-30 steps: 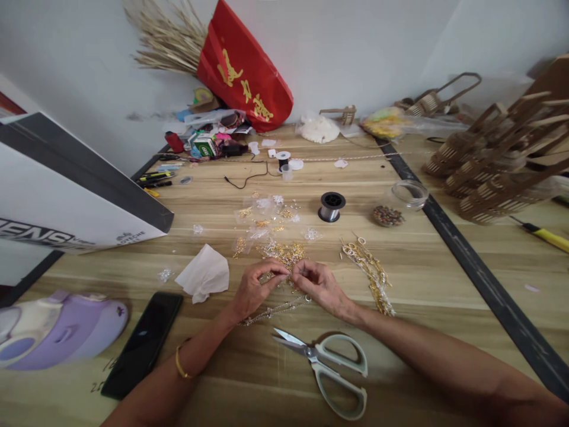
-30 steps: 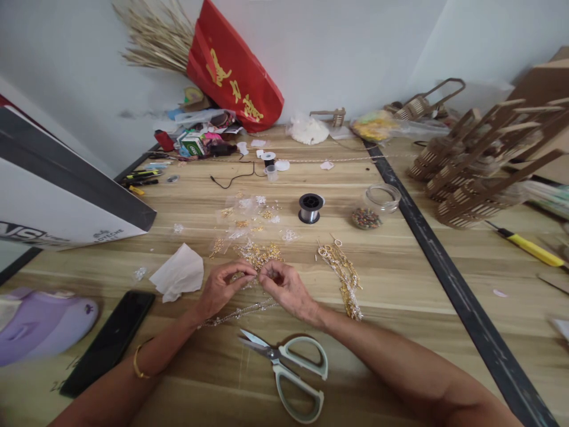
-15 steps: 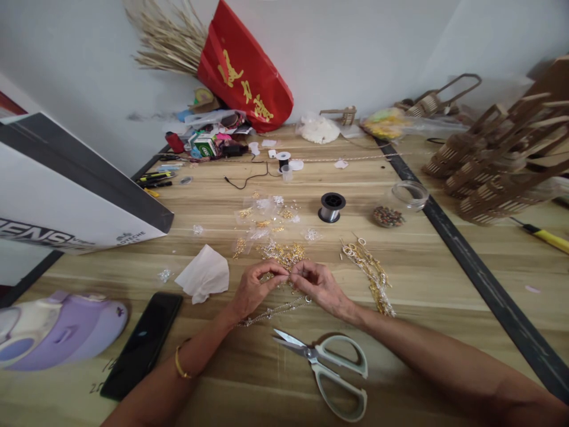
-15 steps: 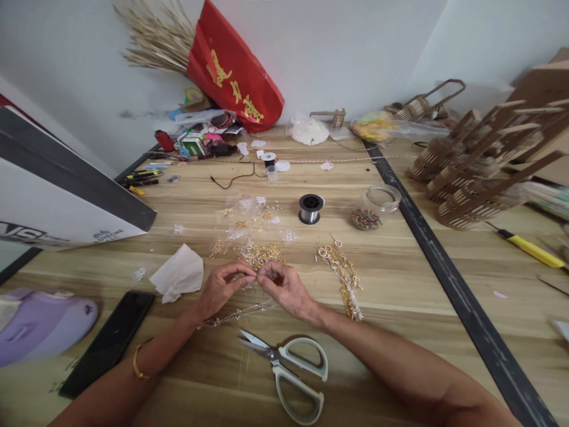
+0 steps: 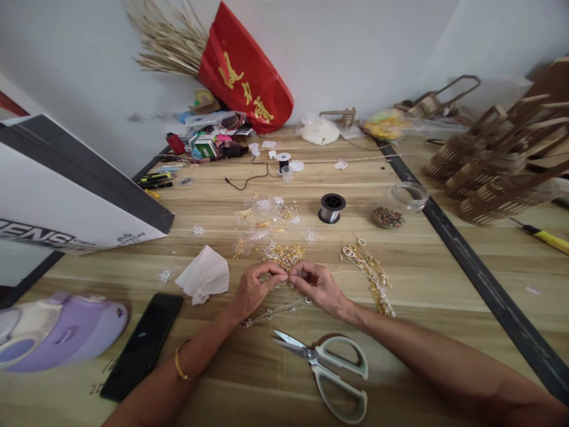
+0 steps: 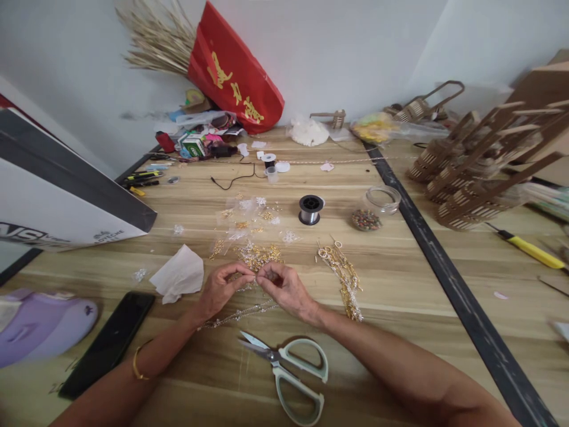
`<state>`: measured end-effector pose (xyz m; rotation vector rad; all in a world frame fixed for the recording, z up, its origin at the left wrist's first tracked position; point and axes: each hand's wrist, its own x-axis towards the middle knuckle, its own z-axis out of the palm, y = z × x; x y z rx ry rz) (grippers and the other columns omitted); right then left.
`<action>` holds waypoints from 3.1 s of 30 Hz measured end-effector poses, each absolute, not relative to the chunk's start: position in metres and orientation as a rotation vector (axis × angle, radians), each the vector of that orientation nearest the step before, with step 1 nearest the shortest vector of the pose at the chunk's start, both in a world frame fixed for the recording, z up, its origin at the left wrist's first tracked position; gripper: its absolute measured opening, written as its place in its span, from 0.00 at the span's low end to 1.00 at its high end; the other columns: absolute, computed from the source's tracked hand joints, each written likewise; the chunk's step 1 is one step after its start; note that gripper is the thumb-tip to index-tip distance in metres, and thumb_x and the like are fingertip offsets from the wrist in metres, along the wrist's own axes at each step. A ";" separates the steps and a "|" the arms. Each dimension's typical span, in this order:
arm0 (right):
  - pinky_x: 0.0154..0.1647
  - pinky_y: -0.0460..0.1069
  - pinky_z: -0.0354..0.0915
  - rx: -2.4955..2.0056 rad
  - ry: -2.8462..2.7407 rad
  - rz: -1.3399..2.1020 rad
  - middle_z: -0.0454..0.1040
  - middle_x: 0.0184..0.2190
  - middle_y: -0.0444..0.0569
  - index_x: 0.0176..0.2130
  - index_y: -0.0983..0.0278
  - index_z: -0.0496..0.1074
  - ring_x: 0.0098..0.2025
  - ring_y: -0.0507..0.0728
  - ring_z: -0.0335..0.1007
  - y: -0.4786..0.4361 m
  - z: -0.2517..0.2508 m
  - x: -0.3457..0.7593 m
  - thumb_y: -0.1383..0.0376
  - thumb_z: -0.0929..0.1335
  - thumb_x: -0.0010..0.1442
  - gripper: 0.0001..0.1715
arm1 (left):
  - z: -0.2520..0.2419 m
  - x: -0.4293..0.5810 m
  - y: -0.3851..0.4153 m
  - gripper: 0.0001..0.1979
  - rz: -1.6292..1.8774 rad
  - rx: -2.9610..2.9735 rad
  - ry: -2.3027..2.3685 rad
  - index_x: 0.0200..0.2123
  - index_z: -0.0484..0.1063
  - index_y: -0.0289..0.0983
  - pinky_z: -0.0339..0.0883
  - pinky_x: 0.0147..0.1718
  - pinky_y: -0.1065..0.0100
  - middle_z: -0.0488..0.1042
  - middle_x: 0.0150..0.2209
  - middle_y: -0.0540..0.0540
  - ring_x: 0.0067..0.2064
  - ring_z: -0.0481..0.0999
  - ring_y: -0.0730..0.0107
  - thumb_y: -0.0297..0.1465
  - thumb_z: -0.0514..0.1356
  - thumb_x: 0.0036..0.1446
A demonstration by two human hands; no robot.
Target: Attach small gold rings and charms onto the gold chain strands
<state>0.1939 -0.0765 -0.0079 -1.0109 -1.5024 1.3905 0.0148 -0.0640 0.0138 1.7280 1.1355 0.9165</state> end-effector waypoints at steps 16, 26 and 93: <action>0.22 0.43 0.52 -1.031 -1.557 1.341 0.60 0.21 0.41 0.30 0.66 0.67 0.22 0.48 0.53 -0.076 -0.007 0.199 0.52 0.62 0.62 0.20 | 0.014 0.014 -0.062 0.08 0.844 1.657 1.163 0.28 0.74 0.34 0.63 0.35 0.72 0.74 0.28 0.49 0.33 0.71 0.71 0.33 0.62 0.52; 0.24 0.45 0.56 -1.048 -1.395 1.360 0.65 0.27 0.43 0.39 0.63 0.67 0.26 0.50 0.58 -0.073 -0.011 0.201 0.51 0.60 0.63 0.19 | 0.009 0.014 -0.061 0.05 0.894 1.699 1.143 0.29 0.74 0.34 0.66 0.37 0.72 0.76 0.30 0.48 0.34 0.72 0.71 0.31 0.62 0.53; 0.26 0.45 0.61 -1.164 -1.521 1.024 0.69 0.26 0.45 0.33 0.64 0.69 0.27 0.51 0.64 -0.063 -0.017 0.206 0.59 0.65 0.60 0.10 | -0.008 0.012 -0.056 0.09 0.668 2.664 1.050 0.36 0.75 0.35 0.64 0.45 0.59 0.71 0.36 0.43 0.44 0.65 0.62 0.25 0.54 0.59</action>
